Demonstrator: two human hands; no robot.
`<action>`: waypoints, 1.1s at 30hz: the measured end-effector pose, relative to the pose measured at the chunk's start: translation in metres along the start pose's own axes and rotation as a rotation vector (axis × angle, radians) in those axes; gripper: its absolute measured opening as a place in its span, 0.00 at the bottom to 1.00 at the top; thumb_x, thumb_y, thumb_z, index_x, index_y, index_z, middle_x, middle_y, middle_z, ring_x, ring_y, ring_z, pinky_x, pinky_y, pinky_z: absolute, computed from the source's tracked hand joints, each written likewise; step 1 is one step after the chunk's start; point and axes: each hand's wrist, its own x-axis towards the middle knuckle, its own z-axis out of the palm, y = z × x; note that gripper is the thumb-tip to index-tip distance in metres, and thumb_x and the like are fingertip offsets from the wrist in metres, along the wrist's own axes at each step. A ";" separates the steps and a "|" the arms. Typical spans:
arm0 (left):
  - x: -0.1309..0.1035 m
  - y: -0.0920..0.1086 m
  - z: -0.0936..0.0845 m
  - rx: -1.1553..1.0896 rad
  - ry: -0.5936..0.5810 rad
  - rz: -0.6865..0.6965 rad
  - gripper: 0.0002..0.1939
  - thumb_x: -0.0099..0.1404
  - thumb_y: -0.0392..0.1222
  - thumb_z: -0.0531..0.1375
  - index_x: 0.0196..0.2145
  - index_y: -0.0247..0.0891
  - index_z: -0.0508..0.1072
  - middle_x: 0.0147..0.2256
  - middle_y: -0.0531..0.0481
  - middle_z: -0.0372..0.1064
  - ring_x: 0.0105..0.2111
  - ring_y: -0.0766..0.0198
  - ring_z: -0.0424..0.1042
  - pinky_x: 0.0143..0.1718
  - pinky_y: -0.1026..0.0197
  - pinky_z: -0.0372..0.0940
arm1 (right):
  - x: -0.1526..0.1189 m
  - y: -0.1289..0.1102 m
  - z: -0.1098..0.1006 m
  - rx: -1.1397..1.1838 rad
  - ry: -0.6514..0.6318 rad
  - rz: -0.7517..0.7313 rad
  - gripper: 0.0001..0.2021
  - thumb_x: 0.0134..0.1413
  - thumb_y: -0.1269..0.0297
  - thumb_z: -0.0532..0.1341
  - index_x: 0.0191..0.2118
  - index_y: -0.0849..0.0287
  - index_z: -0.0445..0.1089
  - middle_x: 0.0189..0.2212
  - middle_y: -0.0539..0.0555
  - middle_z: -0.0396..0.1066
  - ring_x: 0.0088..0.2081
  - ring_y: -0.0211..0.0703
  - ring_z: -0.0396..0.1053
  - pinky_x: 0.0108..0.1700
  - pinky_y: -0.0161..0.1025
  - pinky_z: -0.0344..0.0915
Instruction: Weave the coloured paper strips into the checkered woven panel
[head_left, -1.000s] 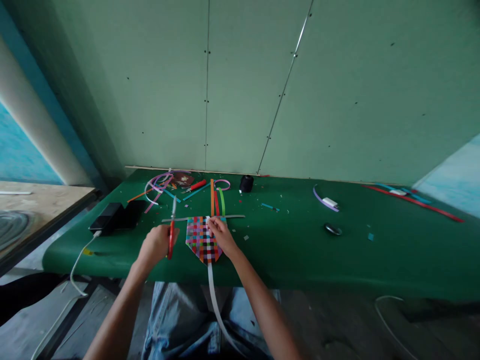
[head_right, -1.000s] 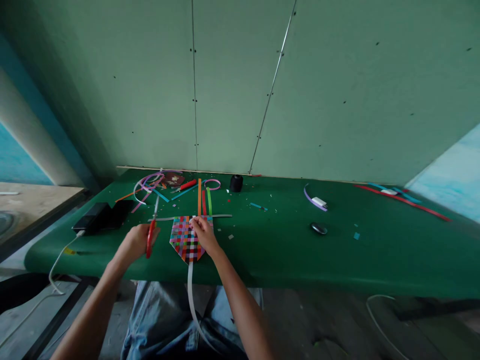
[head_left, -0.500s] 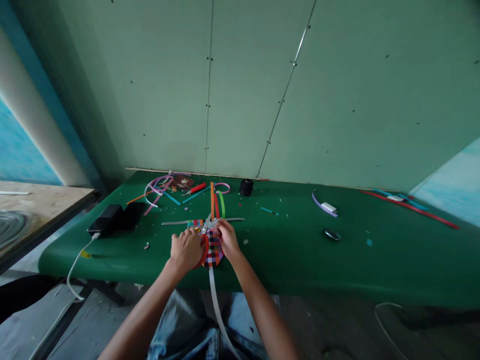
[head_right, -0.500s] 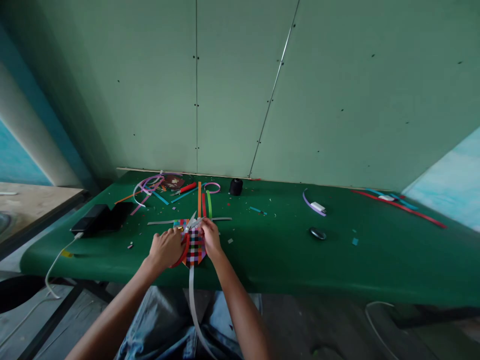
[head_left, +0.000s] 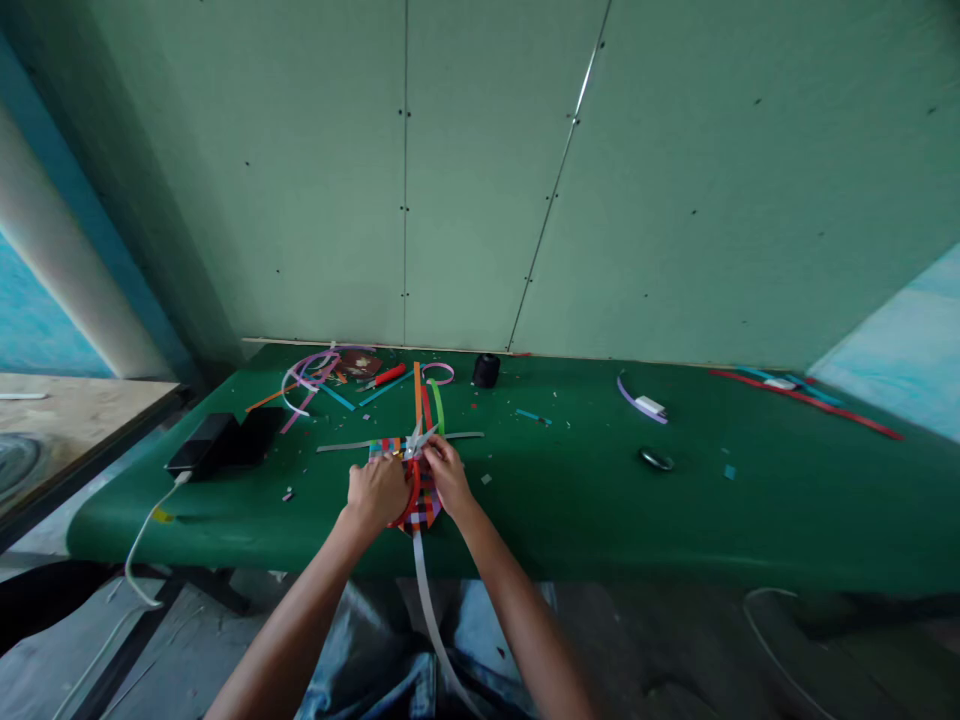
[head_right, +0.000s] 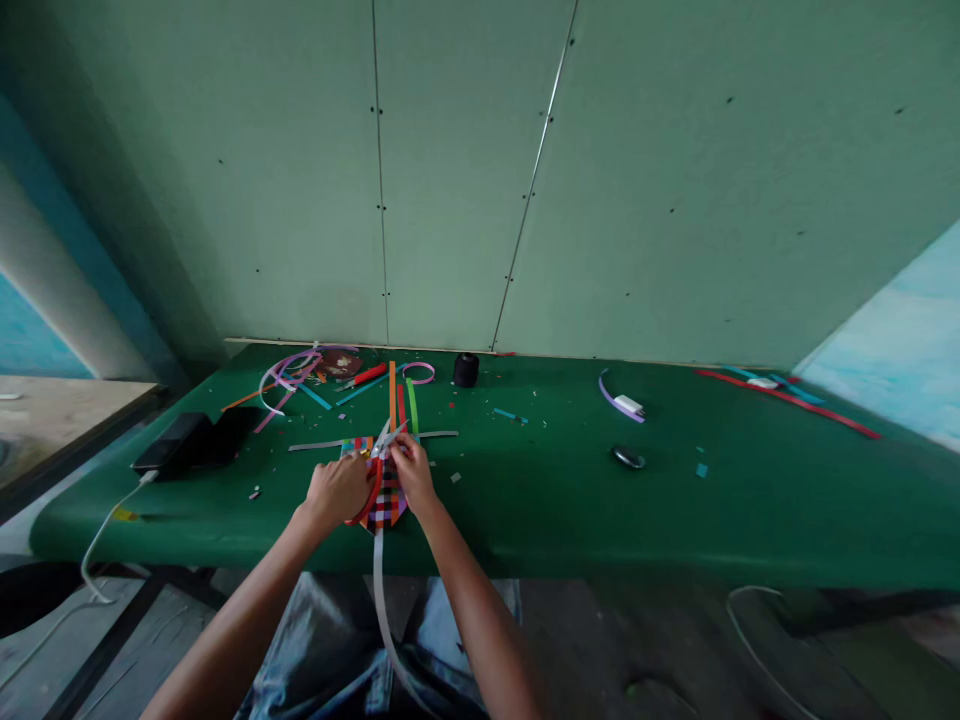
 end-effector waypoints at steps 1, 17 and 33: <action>0.000 0.001 0.000 -0.002 0.000 -0.003 0.23 0.76 0.43 0.46 0.53 0.27 0.74 0.50 0.26 0.77 0.50 0.41 0.79 0.51 0.42 0.70 | 0.000 0.000 0.000 0.003 0.007 0.002 0.16 0.54 0.48 0.69 0.40 0.55 0.76 0.38 0.53 0.77 0.38 0.46 0.74 0.40 0.39 0.69; -0.001 0.004 0.001 -0.013 0.020 -0.001 0.21 0.73 0.34 0.46 0.50 0.28 0.77 0.46 0.28 0.79 0.49 0.41 0.80 0.51 0.41 0.70 | -0.003 -0.007 0.002 0.004 -0.002 -0.024 0.14 0.55 0.51 0.67 0.40 0.56 0.76 0.37 0.52 0.76 0.37 0.44 0.72 0.40 0.37 0.68; -0.008 -0.003 0.007 -0.039 0.072 0.016 0.21 0.76 0.38 0.45 0.44 0.34 0.79 0.43 0.31 0.80 0.45 0.43 0.81 0.44 0.50 0.71 | -0.005 -0.009 0.001 -0.081 -0.023 -0.034 0.20 0.57 0.41 0.66 0.41 0.55 0.75 0.27 0.49 0.70 0.26 0.40 0.63 0.29 0.37 0.59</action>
